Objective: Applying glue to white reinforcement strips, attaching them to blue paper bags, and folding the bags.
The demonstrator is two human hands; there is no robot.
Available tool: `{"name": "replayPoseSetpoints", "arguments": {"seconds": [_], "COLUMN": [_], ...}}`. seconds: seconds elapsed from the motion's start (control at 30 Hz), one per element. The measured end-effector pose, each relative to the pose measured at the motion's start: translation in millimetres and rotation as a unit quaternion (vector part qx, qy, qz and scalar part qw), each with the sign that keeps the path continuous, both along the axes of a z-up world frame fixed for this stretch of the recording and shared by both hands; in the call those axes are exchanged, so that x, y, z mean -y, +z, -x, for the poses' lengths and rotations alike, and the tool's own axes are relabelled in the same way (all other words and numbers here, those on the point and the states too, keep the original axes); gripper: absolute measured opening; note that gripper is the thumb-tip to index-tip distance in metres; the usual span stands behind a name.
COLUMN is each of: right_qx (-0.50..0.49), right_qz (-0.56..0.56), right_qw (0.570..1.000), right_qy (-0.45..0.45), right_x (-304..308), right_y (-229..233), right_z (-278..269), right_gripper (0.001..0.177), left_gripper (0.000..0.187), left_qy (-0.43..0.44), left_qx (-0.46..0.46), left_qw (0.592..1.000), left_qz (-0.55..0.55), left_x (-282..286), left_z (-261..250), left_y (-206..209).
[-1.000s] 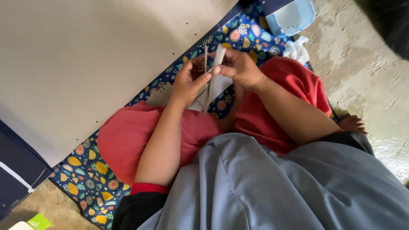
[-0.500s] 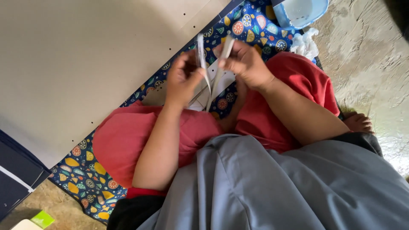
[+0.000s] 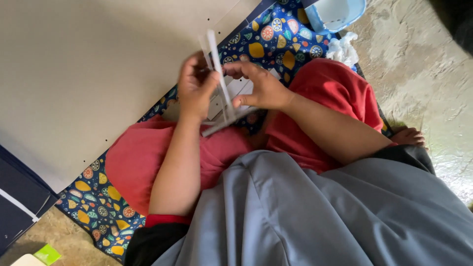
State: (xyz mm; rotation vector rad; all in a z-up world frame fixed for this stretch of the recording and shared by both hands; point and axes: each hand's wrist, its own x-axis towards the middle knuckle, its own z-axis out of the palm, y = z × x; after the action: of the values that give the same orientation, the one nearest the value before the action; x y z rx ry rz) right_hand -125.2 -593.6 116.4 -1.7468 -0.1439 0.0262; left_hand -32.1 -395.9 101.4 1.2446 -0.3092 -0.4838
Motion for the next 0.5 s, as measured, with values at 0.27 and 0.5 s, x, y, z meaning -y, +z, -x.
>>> {"name": "replayPoseSetpoints", "arguments": {"seconds": [0.27, 0.5], "right_qx": [-0.065, -0.106], "right_qz": [0.016, -0.012], "right_qw": [0.995, 0.99], "right_qy": [-0.069, -0.09], "right_x": [-1, 11], "right_y": [-14, -31], "right_z": [-3, -3], "right_gripper": [0.065, 0.056], "left_gripper": [0.053, 0.057], "left_qy": [0.015, 0.041], "left_qx": [0.079, 0.078], "left_qw": [0.994, 0.993], "left_qz": [-0.075, -0.076], "left_x": [12, -12], "left_z": [17, -10], "left_y": [-26, -30]}}
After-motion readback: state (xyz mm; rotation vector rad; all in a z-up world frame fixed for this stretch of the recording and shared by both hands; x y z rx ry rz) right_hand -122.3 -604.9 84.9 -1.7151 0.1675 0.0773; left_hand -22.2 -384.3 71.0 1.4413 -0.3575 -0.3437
